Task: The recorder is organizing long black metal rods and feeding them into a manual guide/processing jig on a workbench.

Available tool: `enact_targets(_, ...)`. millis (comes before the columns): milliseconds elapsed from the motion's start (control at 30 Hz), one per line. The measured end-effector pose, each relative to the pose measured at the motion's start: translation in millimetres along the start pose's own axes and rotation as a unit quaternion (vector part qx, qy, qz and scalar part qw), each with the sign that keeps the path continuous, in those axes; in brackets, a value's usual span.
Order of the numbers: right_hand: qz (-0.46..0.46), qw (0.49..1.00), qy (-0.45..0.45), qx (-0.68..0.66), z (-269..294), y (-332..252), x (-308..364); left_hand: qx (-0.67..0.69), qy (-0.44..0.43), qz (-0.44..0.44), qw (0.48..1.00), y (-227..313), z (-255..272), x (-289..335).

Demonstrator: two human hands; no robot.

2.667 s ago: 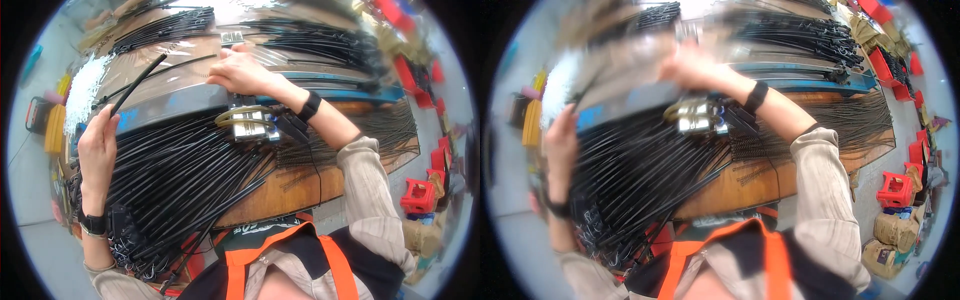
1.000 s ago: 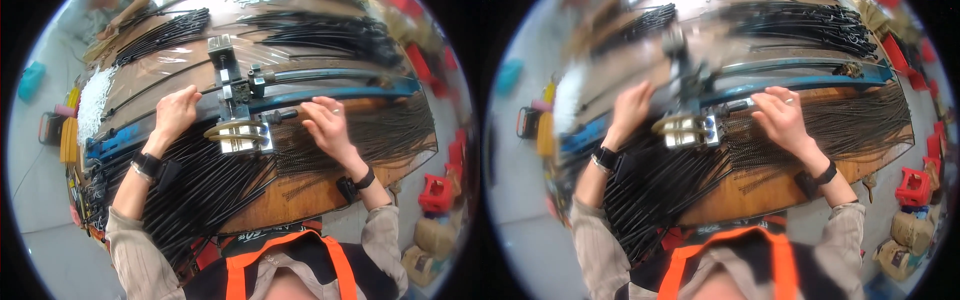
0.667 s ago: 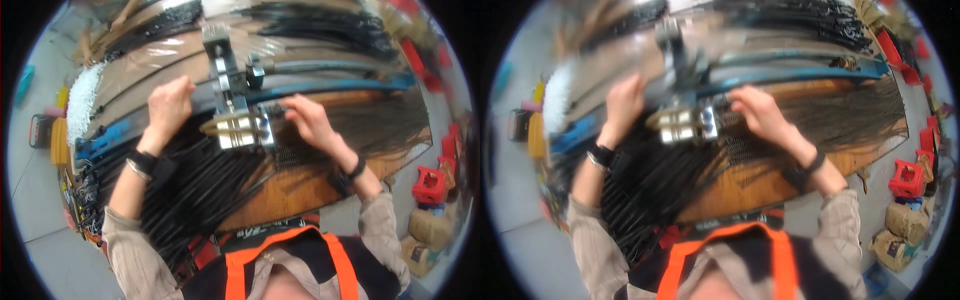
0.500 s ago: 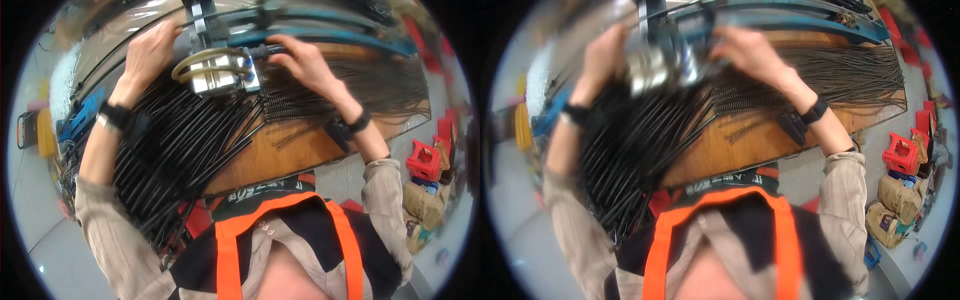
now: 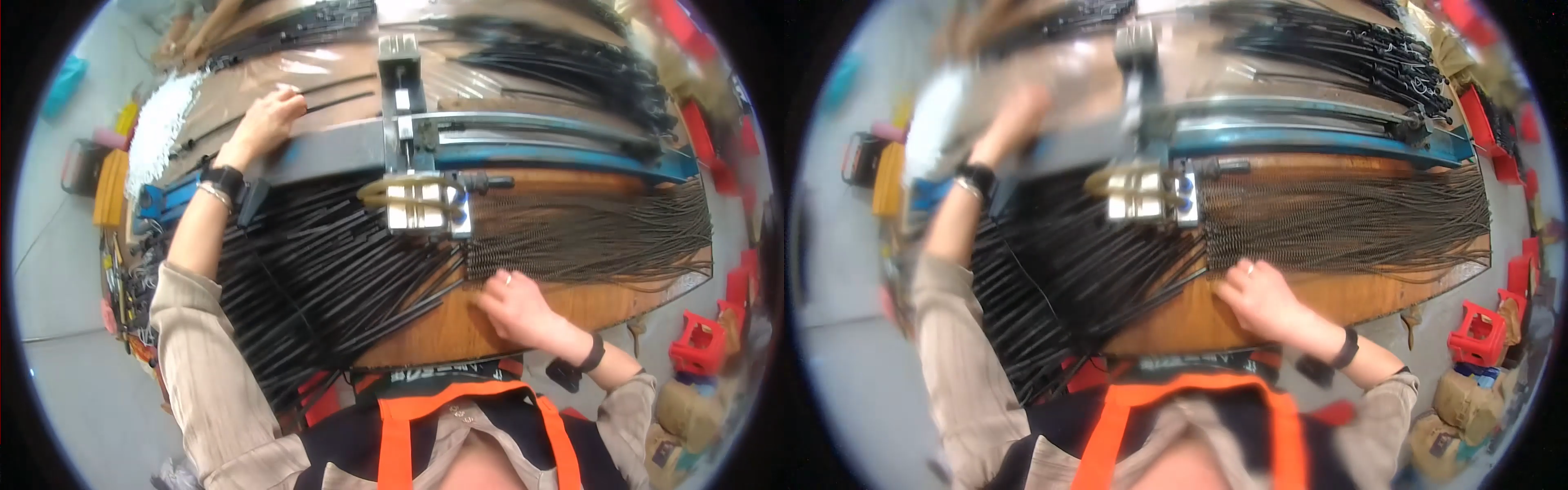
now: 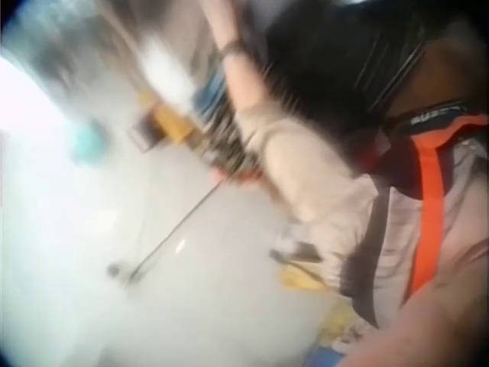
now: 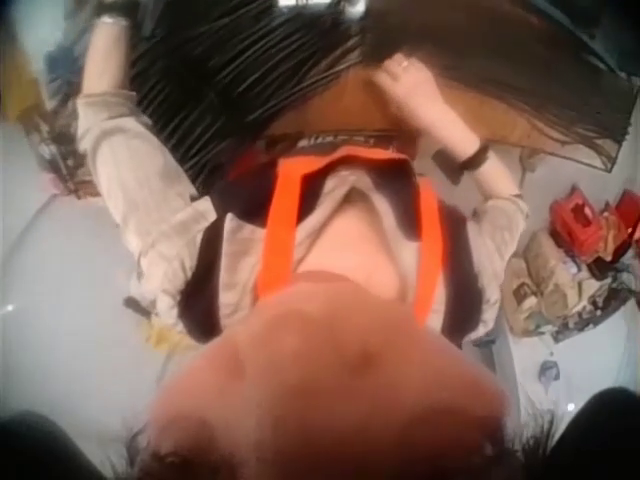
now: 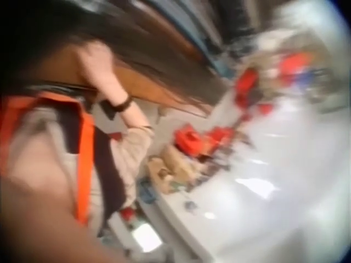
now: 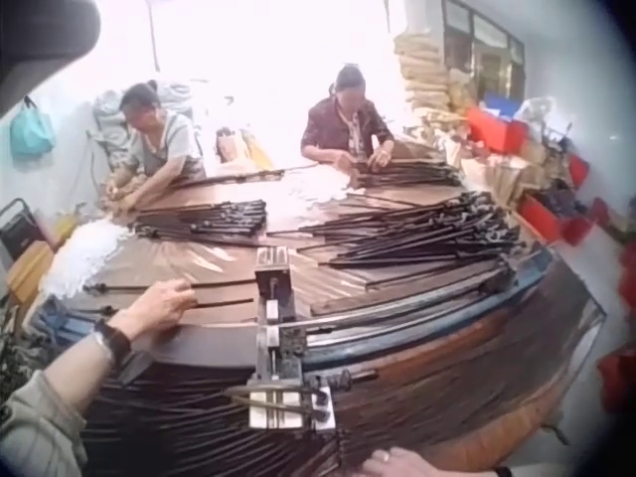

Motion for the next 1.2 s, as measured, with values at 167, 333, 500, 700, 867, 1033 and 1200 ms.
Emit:
enact_targets(167, -0.083, 0.992, 0.032, -0.088, 8, 11, -16, -0.022, 0.082, 0.077, 0.993, 60, 39, 11)
enact_targets(333, -0.102, 0.992, 0.013, -0.075, 10, 12, -24, 0.059, 0.028, -0.008, 0.998, 229, 78, 99)
enact_targets(500, -0.086, 0.989, -0.033, -0.116, 0, -1, -33, 0.041, 0.025, 0.204, 0.978, 328, 39, 185)
enact_targets(700, -0.118, 0.982, -0.028, -0.146, 6, -2, -25, 0.014, 0.115, 0.228, 0.967, 341, 20, 185)
enact_targets(867, -0.108, 0.971, -0.011, -0.211, 2, -1, -32, 0.051, 0.112, 0.211, 0.97, 334, 37, 177)
enact_targets(1033, -0.111, 0.975, -0.041, -0.189, 4, 24, -12, 0.123, 0.044, 0.198, 0.971, 349, 36, 153)
enact_targets(1200, -0.23, 0.926, 0.022, -0.3, -9, 24, 8, 0.142, 0.017, 0.176, 0.974, 355, 46, 141)
Point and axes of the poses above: each hand's wrist, its own x-axis away from the middle knuckle, its own z-axis out of the back of the hand, y = z × x, the point moved 1 cm from there along -x, towards the middle knuckle, and after that the axes turned 1 degree about y, right-handed, at the moved point
